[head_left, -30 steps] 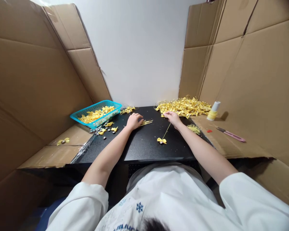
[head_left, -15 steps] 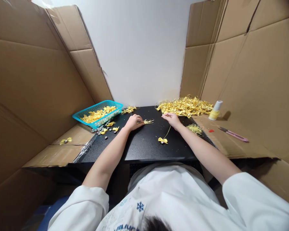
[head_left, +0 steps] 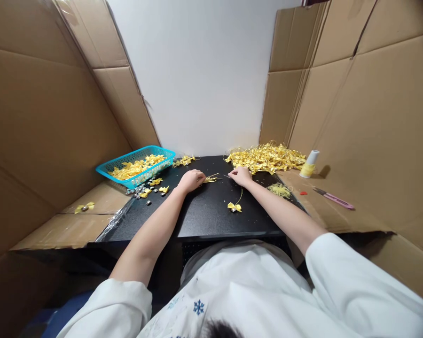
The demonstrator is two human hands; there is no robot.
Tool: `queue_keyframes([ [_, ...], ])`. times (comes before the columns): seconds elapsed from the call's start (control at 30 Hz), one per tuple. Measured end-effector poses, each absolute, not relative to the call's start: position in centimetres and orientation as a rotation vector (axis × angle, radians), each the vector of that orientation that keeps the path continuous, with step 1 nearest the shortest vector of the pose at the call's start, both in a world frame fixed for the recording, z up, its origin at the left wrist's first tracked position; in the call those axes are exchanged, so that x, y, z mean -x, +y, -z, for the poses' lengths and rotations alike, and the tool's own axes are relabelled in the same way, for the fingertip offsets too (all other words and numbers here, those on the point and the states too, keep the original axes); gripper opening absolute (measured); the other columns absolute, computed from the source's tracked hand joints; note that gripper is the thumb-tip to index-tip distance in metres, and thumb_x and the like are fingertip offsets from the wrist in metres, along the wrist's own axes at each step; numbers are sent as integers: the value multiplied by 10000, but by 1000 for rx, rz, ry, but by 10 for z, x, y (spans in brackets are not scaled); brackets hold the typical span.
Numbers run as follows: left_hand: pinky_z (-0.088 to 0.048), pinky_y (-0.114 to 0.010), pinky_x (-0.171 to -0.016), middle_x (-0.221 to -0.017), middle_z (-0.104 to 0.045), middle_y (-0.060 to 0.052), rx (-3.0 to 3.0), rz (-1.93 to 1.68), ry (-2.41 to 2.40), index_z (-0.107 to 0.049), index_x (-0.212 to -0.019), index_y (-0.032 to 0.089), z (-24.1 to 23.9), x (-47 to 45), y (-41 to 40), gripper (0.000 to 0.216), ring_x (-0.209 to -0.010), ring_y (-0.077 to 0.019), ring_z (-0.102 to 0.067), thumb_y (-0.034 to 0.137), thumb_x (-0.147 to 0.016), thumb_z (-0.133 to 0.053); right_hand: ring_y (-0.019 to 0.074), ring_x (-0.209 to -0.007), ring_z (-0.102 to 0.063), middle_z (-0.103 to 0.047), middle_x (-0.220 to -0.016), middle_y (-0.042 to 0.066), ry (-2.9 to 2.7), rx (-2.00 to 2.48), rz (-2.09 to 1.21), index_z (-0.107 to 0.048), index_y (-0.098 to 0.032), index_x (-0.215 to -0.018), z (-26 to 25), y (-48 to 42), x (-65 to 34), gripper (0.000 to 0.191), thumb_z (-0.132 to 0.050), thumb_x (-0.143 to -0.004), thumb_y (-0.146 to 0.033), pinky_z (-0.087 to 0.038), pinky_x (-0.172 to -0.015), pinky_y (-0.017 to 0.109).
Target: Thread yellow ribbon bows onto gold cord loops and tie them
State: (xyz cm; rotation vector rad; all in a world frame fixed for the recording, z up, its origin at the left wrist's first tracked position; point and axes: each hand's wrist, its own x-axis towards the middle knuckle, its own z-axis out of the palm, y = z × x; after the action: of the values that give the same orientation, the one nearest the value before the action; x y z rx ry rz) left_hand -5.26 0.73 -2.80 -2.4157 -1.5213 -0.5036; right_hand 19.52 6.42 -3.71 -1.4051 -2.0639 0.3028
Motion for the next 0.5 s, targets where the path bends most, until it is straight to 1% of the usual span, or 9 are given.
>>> queue_keyframes([
  [0.1,-450,-287,-762,-867,-726,-79,2409,513,-1495,-729,-833,186,26,51,6,269,-815,-191,-614,247,-886,-472,279,-1032,-559,-693,-989,91,-2135,1367,-165,-740,-233,-1014,29,60,-189,233,-643,-830,-338,-410,-857,409],
  [0.17,-441,-299,-771,-861,-720,-85,2405,516,-1476,-725,-824,179,23,47,4,254,-812,-193,-602,239,-881,-485,268,-1067,-529,-670,-1067,96,-2219,1263,-78,-694,-235,-1131,24,53,-184,304,-619,-860,-350,-383,-890,408],
  [0.2,-436,-308,-770,-854,-715,-91,2402,518,-1468,-723,-817,173,21,44,3,246,-809,-197,-594,233,-876,-492,261,-1079,-516,-663,-1088,93,-2270,1199,-38,-684,-240,-1151,21,48,-182,311,-618,-866,-347,-365,-904,402],
  [0.27,-424,-328,-766,-842,-703,-105,2396,528,-1453,-719,-807,164,16,37,0,237,-815,-211,-579,231,-870,-501,254,-1084,-494,-661,-1081,88,-2364,1085,36,-711,-244,-1092,15,40,-176,248,-625,-868,-304,-326,-920,395],
  [0.33,-416,-345,-762,-832,-689,-119,2396,545,-1442,-717,-808,159,12,29,-3,255,-830,-225,-566,251,-880,-491,253,-1052,-484,-670,-1012,90,-2421,1015,95,-753,-233,-958,11,33,-173,171,-602,-878,-240,-295,-914,401],
  [0.4,-414,-357,-767,-831,-678,-131,2400,573,-1440,-718,-812,158,9,21,-6,292,-849,-237,-560,280,-897,-467,253,-1014,-478,-673,-945,98,-2431,987,137,-767,-222,-847,9,28,-175,206,-566,-891,-209,-276,-902,413],
  [0.5,-426,-344,-771,-818,-675,-122,2431,625,-1458,-720,-782,171,11,12,-6,295,-841,-231,-571,307,-890,-482,264,-1005,-462,-670,-946,108,-2372,1000,163,-771,-220,-819,8,20,-186,254,-531,-901,-206,-262,-890,430],
])
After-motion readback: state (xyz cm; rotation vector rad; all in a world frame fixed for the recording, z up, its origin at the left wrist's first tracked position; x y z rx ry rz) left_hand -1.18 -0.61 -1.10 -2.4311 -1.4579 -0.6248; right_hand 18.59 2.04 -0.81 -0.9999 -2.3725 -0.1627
